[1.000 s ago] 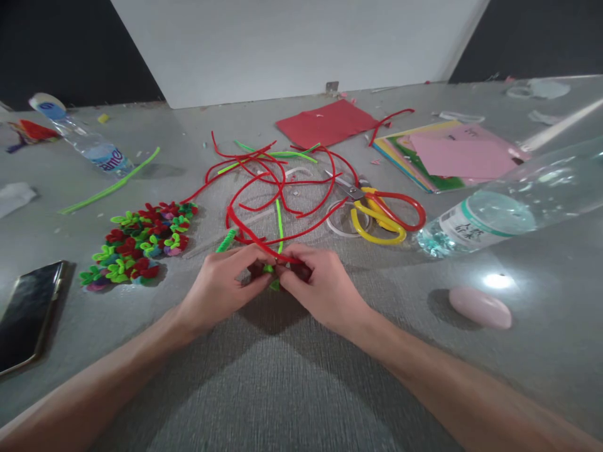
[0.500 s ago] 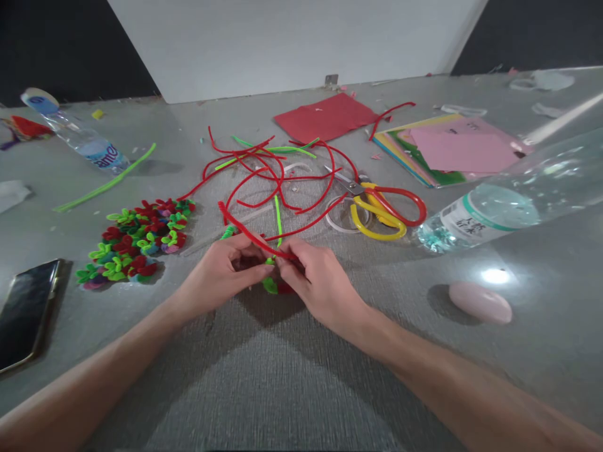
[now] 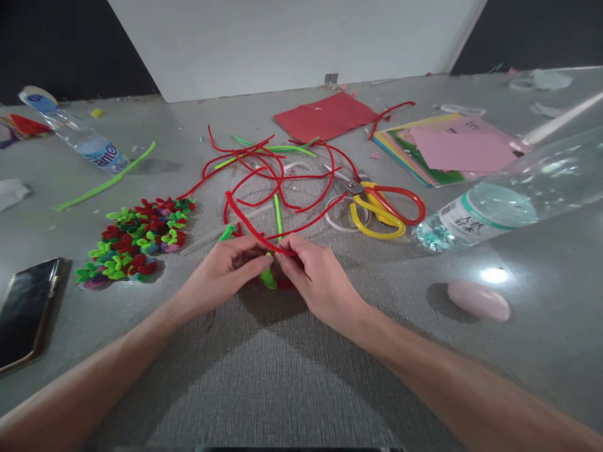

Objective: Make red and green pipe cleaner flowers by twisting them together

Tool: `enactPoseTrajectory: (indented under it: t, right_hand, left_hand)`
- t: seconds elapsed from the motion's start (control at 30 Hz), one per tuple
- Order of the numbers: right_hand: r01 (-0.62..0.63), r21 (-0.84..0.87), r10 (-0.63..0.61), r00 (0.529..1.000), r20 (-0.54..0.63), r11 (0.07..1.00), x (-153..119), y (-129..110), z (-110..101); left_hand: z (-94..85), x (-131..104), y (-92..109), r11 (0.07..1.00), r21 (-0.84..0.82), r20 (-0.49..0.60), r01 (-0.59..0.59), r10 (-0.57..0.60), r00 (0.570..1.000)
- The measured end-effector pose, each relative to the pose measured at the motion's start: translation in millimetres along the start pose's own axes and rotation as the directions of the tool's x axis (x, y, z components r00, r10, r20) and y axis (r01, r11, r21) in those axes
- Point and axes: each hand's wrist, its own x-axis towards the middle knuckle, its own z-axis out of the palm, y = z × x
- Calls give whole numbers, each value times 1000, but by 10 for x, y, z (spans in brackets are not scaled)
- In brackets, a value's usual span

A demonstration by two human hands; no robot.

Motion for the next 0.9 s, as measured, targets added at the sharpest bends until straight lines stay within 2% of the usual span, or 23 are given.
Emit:
enactPoseTrajectory:
  t: [0.17,0.43,0.53,0.73,0.83,0.9]
  right_hand:
    - [18,38,-19,1000,18,999,-3,-13,4]
    - [0,-47,1,1000,26,999,-38,-19,4]
    - [-5,-5,5,1000,7,1000,-41,-14,16]
    - [-2,193,1,1000,7,981,6,15,3]
    - [-33,200,38,999,-24,979,39,30,-59]
    - [-74,203,81,996,-26,976,56,36,-101]
  left_hand:
    - [7,-15,-18,999,44,-7,-12,12,1000]
    - [-3,-13,24,995,97,-3,-31,31,1000]
    - [-11,-10,50,991,132,4,-24,24,1000]
    - [-7,-16,61,993,106,-20,-47,49,999]
    - [-12,-17,53,992,122,-29,-46,50,998]
    - [-13,-10,49,990,134,3,-42,42,999]
